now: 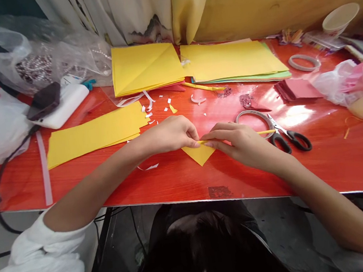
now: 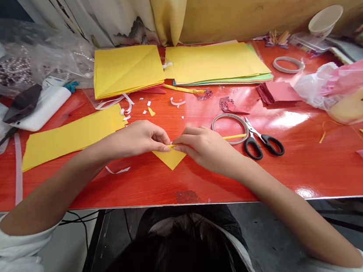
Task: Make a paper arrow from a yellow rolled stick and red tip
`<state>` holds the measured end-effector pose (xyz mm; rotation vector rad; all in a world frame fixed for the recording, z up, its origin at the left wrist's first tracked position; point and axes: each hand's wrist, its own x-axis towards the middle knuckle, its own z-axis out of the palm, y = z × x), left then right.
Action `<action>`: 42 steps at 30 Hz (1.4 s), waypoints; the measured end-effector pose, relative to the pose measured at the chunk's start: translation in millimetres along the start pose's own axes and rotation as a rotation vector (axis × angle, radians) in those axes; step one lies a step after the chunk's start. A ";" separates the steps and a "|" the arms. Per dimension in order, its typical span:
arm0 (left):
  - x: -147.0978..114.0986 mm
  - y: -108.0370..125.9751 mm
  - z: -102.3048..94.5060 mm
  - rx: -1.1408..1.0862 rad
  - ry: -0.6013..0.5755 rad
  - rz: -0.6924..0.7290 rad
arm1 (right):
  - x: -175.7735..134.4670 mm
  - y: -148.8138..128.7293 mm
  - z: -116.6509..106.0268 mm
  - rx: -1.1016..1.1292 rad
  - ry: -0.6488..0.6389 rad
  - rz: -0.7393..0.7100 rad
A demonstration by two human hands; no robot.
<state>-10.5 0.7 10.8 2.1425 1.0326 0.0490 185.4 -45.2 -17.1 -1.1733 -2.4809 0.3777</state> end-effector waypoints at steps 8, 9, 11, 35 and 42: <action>1.2 -0.5 0.4 0.000 0.000 0.018 | 1.1 -0.1 6.1 -0.144 0.106 -0.065; 1.3 -0.4 0.5 -0.001 0.014 0.010 | 1.2 0.1 6.2 -0.155 0.122 -0.075; 0.7 0.6 0.9 -0.001 0.042 -0.004 | 1.3 0.3 4.8 -0.148 0.121 -0.066; -2.4 4.3 -1.3 0.090 0.121 0.027 | -1.2 -0.5 -0.1 -0.048 0.065 0.008; -0.9 0.5 -1.9 0.030 0.082 0.095 | -1.2 2.0 6.1 -0.126 0.101 0.002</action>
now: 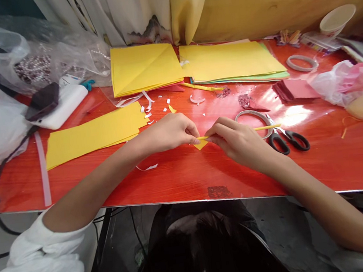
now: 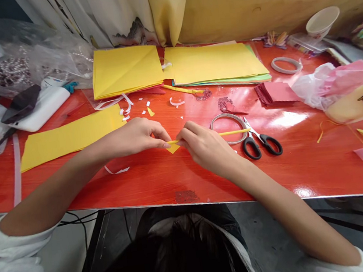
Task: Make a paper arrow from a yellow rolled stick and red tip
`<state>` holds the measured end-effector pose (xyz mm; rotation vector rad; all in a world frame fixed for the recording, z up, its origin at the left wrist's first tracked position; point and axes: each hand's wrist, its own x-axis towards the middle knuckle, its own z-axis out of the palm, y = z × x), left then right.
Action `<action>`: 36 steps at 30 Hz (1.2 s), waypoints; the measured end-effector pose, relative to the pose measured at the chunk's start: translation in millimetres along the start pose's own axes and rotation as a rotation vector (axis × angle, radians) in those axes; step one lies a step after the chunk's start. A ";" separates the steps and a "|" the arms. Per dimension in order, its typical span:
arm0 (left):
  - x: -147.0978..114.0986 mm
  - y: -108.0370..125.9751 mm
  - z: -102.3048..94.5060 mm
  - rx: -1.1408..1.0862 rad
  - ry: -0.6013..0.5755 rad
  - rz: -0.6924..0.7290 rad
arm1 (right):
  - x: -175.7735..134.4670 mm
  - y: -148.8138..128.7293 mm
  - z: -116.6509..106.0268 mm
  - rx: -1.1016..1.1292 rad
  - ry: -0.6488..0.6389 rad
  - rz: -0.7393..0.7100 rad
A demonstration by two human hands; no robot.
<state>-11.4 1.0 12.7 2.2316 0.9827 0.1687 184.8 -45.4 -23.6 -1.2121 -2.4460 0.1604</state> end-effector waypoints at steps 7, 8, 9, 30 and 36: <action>-1.4 2.7 0.7 0.082 0.054 0.024 | 0.8 -0.6 0.2 0.024 -0.029 -0.005; -1.8 4.1 1.5 0.110 0.074 0.029 | 0.7 -0.4 0.0 0.038 -0.045 0.001; -2.1 5.3 2.3 0.139 0.091 0.035 | 0.4 -0.1 -0.1 0.048 -0.056 0.006; 0.0 3.2 18.3 0.796 0.403 0.385 | 6.6 -0.4 -12.4 0.402 -0.154 0.371; -2.5 4.3 16.3 0.817 0.379 0.476 | 4.0 5.8 -19.4 0.544 -0.162 0.368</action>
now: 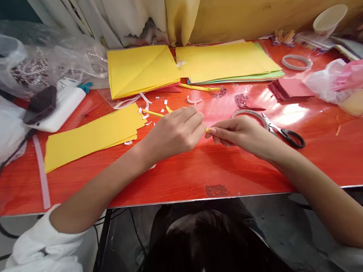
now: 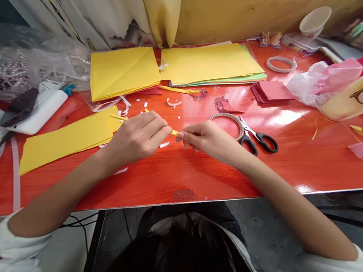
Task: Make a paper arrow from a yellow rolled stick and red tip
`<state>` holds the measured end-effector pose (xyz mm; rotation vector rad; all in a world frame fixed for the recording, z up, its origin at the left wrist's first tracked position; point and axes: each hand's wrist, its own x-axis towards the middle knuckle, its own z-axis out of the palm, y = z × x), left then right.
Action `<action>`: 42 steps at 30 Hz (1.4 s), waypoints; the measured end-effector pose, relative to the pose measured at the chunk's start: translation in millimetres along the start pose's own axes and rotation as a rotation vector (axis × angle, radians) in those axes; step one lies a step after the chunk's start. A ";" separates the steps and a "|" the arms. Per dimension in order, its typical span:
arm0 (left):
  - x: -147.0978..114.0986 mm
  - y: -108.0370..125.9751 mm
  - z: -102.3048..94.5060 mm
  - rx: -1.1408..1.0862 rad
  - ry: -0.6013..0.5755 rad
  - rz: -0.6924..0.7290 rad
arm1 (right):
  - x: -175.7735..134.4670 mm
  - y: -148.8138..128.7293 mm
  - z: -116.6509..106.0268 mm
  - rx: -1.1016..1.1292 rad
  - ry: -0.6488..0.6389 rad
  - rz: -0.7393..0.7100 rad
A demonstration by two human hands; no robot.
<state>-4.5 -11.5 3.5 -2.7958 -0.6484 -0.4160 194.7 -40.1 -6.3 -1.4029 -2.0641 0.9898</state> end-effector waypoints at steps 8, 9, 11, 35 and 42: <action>2.1 -15.0 3.5 -0.315 0.133 -0.259 | 0.6 0.5 7.8 -0.464 0.294 -0.264; 2.1 -16.5 2.3 -0.373 0.084 -0.269 | 0.8 1.7 8.7 -0.504 0.298 -0.282; 1.8 -18.0 -0.1 -0.446 -0.011 -0.264 | 1.0 4.1 9.7 -0.555 0.296 -0.294; 4.0 -18.9 -10.2 -1.429 -0.446 -0.718 | -2.5 12.9 4.9 -0.928 0.395 -0.813; 4.5 -13.8 -6.2 -1.440 -0.363 -0.720 | -0.1 13.1 7.7 -0.994 0.410 -0.844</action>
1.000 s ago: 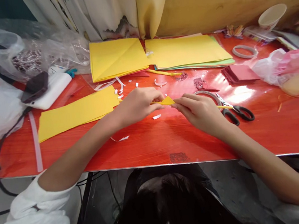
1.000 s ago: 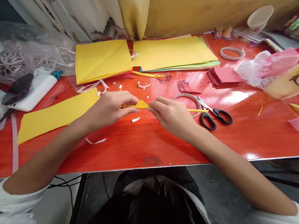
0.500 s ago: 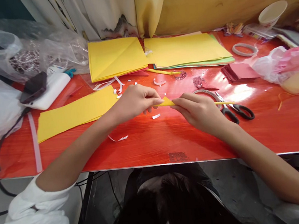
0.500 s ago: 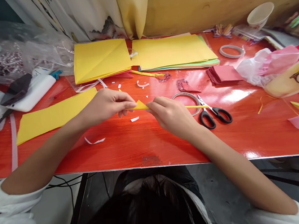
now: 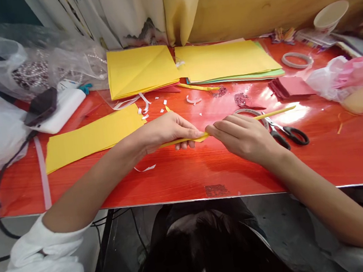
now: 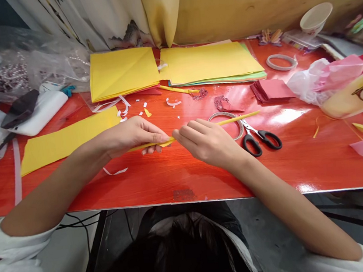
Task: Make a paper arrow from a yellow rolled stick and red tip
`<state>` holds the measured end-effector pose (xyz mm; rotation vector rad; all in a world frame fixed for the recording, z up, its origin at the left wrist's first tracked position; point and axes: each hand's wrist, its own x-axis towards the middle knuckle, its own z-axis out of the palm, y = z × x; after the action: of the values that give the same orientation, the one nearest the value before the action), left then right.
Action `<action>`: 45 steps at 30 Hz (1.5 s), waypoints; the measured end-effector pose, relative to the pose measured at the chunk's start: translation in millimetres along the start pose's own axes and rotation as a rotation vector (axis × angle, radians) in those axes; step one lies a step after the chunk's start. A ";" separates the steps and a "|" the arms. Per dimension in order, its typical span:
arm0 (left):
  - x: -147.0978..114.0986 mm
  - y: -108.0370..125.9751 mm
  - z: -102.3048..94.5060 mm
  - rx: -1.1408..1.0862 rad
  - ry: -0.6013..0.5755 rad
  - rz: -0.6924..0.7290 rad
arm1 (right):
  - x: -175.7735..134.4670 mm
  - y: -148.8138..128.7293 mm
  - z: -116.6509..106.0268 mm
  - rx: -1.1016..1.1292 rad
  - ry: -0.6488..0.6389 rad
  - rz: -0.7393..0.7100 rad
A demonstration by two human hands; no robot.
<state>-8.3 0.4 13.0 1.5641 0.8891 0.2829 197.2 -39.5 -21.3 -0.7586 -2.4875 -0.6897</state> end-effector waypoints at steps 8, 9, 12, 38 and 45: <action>2.5 -0.5 -8.4 0.131 0.273 0.022 | -9.2 21.7 -34.0 0.125 0.192 0.379; 3.3 -1.0 -10.0 0.129 0.309 0.028 | -14.6 24.0 -39.1 0.128 0.221 0.512; 6.0 -3.9 -12.6 0.082 0.381 0.058 | -34.3 25.4 -38.3 0.155 -0.059 0.633; -9.4 11.2 3.6 -0.326 0.223 0.139 | -5.1 3.9 -19.9 1.952 0.263 1.418; -5.5 8.4 2.4 -0.536 0.230 0.040 | 0.2 -15.2 -16.2 1.204 0.341 1.259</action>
<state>-7.4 -4.6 21.9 1.0633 0.8680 0.6814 192.1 -59.7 -13.6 -1.2137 -1.2172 0.9405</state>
